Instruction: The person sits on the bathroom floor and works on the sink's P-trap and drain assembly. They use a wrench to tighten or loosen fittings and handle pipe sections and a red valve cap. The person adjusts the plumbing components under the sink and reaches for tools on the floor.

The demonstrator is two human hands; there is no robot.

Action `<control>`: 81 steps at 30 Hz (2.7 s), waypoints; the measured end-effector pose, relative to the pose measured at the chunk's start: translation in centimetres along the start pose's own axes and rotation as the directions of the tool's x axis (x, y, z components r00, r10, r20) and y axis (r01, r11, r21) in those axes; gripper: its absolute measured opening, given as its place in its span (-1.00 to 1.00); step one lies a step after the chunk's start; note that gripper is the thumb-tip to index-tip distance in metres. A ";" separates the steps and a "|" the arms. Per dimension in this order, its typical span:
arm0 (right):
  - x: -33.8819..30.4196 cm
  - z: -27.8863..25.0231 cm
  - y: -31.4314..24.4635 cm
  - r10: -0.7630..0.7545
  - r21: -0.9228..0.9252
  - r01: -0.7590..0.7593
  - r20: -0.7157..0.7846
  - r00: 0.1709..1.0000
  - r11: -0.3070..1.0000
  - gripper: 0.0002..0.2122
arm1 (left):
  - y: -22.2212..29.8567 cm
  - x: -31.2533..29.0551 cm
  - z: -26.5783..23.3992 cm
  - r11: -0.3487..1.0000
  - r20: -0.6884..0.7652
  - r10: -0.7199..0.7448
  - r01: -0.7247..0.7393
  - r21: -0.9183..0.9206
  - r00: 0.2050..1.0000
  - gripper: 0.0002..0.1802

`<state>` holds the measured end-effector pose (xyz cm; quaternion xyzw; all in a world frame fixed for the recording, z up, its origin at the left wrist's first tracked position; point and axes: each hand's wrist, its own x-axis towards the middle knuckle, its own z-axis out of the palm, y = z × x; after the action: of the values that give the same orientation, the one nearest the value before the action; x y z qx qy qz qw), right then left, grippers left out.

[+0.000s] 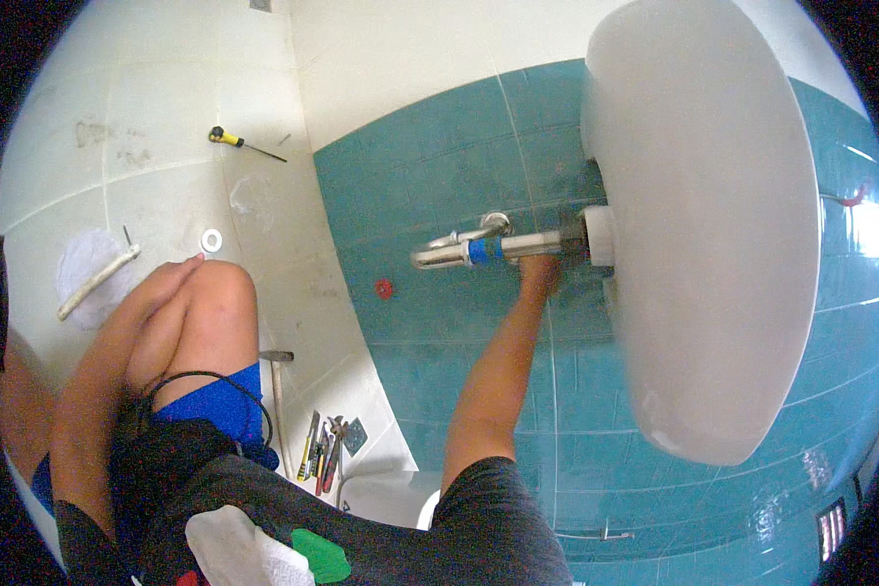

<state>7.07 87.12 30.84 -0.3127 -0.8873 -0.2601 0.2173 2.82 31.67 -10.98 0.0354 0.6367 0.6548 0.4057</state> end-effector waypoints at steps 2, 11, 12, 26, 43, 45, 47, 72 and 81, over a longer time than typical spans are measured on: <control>-0.3 0.2 2.0 -0.094 0.073 0.091 0.029 0.995 0.993 -0.55 | -0.5 -0.2 -0.1 1.000 -0.005 0.016 -0.016 0.019 1.000 -0.13; -0.4 1.4 3.7 -0.270 0.122 0.256 0.121 0.955 0.959 -0.60 | 0.0 -1.3 -0.4 0.999 -0.010 -0.034 0.034 0.010 0.999 -0.13; 0.3 2.3 7.0 -0.302 0.068 0.296 0.115 0.946 0.953 -0.60 | -0.1 -0.6 -0.2 1.000 0.018 -0.014 0.013 0.008 1.000 -0.13; -0.5 1.4 0.6 -0.084 -0.017 0.087 0.109 0.990 0.996 -0.58 | 0.1 -1.0 -0.6 0.999 -0.009 -0.039 0.039 -0.007 0.999 -0.15; 0.9 2.9 5.6 -0.192 0.203 0.160 0.147 0.970 0.966 -0.58 | -0.1 -1.0 -0.6 0.999 0.021 -0.009 0.009 0.034 1.000 -0.09; 0.9 3.6 5.6 -0.313 0.104 0.309 0.019 0.950 0.945 -0.60 | -0.9 -0.2 -0.7 0.999 -0.028 -0.013 0.015 0.040 1.000 -0.12; 1.1 3.2 6.7 -0.502 -0.168 0.491 -0.031 0.864 0.855 -0.62 | -1.5 0.7 -0.7 0.998 -0.043 -0.005 0.008 0.055 0.999 -0.13; 1.1 2.6 4.2 -0.364 -0.057 0.375 0.149 0.919 0.925 -0.63 | -1.3 -0.1 -0.8 1.000 -0.028 -0.007 0.008 0.019 1.000 -0.11; 2.1 4.7 2.6 -0.262 0.163 0.247 0.084 0.961 0.955 -0.59 | -0.9 -1.0 -1.2 0.998 -0.039 -0.001 0.004 0.060 0.999 -0.09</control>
<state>6.28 92.62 29.30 -0.1916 -0.9474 -0.2015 0.1583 3.26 30.04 -11.54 0.0339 0.6639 0.6355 0.3928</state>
